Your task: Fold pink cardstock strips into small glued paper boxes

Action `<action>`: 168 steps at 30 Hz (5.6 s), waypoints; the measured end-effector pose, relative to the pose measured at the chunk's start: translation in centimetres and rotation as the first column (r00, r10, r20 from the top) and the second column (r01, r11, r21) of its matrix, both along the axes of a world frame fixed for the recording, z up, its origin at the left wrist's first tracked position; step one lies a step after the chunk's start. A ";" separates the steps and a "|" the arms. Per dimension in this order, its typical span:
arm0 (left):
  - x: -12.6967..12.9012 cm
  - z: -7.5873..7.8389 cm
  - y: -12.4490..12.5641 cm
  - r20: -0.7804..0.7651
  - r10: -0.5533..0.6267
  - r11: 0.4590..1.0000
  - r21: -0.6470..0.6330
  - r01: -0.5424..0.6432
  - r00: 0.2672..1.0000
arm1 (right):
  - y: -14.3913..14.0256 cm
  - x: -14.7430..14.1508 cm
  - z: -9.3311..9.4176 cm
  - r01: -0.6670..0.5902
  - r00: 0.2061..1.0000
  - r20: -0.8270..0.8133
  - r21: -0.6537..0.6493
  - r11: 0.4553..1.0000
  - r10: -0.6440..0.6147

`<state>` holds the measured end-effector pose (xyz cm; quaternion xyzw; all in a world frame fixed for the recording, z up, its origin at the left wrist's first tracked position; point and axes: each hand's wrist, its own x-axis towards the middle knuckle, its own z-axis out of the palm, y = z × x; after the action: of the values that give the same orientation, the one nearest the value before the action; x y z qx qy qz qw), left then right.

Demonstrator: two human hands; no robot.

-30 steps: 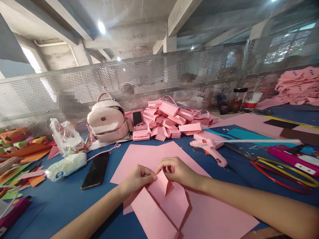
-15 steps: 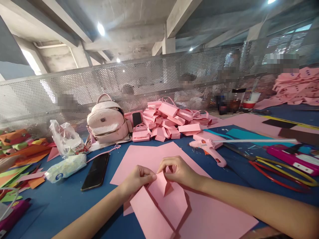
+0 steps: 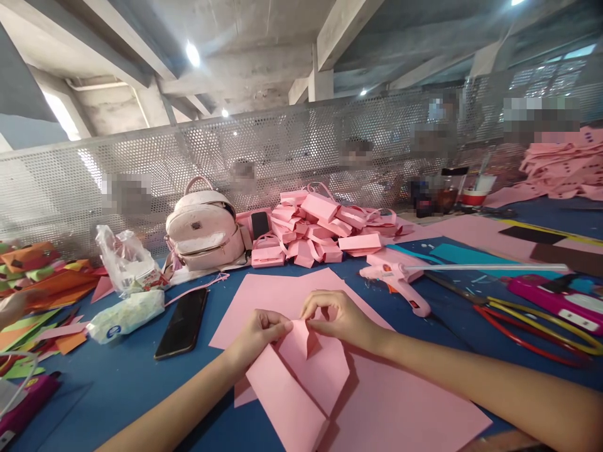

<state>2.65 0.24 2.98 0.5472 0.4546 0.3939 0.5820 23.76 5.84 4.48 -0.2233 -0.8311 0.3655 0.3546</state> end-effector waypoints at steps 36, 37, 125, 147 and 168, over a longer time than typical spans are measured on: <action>0.1 0.4 0.0 0.097 0.017 0.999 0.047 -0.022 0.995 | 0.9 0.0 -0.1 -0.126 0.990 0.018 -0.286 0.950 0.137; 0.1 0.3 0.0 0.093 0.041 0.998 0.045 -0.045 0.995 | 0.9 0.1 -0.1 -0.123 0.991 0.004 -0.309 0.943 0.131; -0.6 1.3 -0.9 -0.105 0.526 0.696 0.624 -0.356 0.844 | 0.7 -3.4 5.4 0.170 0.975 0.013 0.601 0.781 -0.223; -0.2 1.0 -1.1 -0.060 0.525 0.687 0.619 -0.381 0.849 | 1.0 -3.6 4.5 0.101 0.994 -0.043 0.087 0.991 -0.097; 0.3 2.1 -1.5 0.030 0.449 0.757 0.519 -0.398 0.893 | -0.2 -3.9 4.4 0.099 0.992 -0.098 0.186 0.978 -0.082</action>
<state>2.92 -1.23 5.10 0.5828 0.4728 0.5946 0.2885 19.87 5.59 8.89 -0.2092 -0.8344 0.2777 0.4276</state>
